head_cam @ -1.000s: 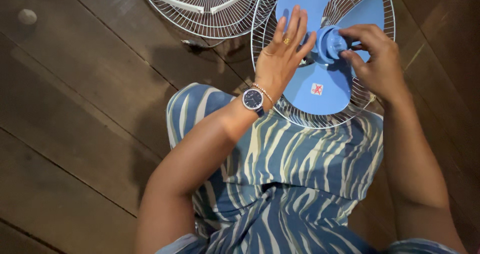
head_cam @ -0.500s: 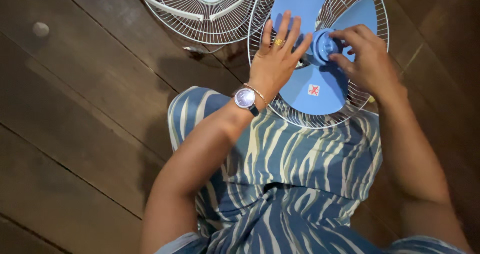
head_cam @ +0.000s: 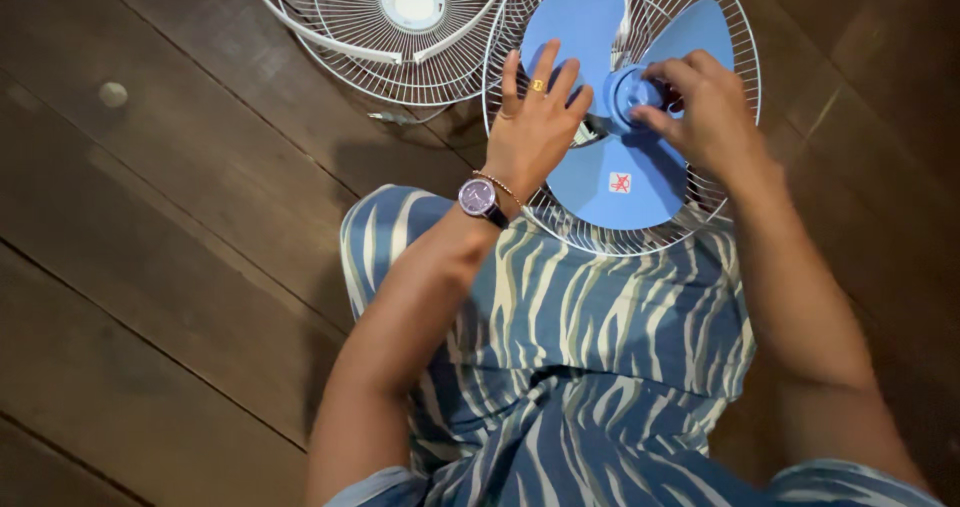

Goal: The person sits on the floor and reassembles an electric fan. They attach the blue fan blades to the motor shaft, secure them with a nut, and then place the front wire cage over the blades.

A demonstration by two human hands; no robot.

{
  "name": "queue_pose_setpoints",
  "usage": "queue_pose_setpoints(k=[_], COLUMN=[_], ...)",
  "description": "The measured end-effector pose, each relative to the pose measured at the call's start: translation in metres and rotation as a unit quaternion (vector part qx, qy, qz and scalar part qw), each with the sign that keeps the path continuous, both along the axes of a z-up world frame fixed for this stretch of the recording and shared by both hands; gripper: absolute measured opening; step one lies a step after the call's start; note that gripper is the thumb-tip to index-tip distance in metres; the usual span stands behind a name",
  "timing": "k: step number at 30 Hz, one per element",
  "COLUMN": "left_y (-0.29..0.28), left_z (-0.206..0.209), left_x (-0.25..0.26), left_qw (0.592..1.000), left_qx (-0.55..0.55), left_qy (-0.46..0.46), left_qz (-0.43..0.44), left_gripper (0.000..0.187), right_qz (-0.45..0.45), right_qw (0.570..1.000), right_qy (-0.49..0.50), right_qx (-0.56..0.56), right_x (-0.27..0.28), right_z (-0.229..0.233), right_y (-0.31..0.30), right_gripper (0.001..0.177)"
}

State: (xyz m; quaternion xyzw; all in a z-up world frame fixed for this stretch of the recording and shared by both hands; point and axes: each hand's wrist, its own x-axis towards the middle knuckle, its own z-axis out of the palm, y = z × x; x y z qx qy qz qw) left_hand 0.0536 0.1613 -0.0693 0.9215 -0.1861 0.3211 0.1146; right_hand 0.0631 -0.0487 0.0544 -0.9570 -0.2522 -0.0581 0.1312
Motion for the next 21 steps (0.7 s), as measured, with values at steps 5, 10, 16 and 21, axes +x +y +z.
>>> queue_pose_setpoints(k=[5, 10, 16, 21], left_y=[0.001, 0.003, 0.004, 0.006], left_z=[-0.001, 0.0, 0.002, 0.002], left_x=[-0.001, -0.001, -0.002, -0.002], left_qw=[1.0, 1.0, 1.0, 1.0], left_qx=[0.016, 0.012, 0.022, 0.015], left_qy=[-0.014, -0.015, -0.01, -0.002], left_qz=[0.001, -0.006, -0.006, -0.014], left_gripper=[0.018, 0.025, 0.026, 0.027], right_qz=[-0.085, -0.033, -0.009, -0.103], right_qw=[0.995, 0.997, 0.998, 0.992], right_qy=[0.047, 0.051, 0.054, 0.047], right_qx=[-0.027, 0.047, 0.024, -0.061], right_x=[0.003, -0.005, -0.001, 0.007], right_z=[-0.002, 0.012, 0.006, -0.008], right_y=[0.003, 0.005, 0.004, 0.007], right_gripper=[0.049, 0.061, 0.041, 0.049])
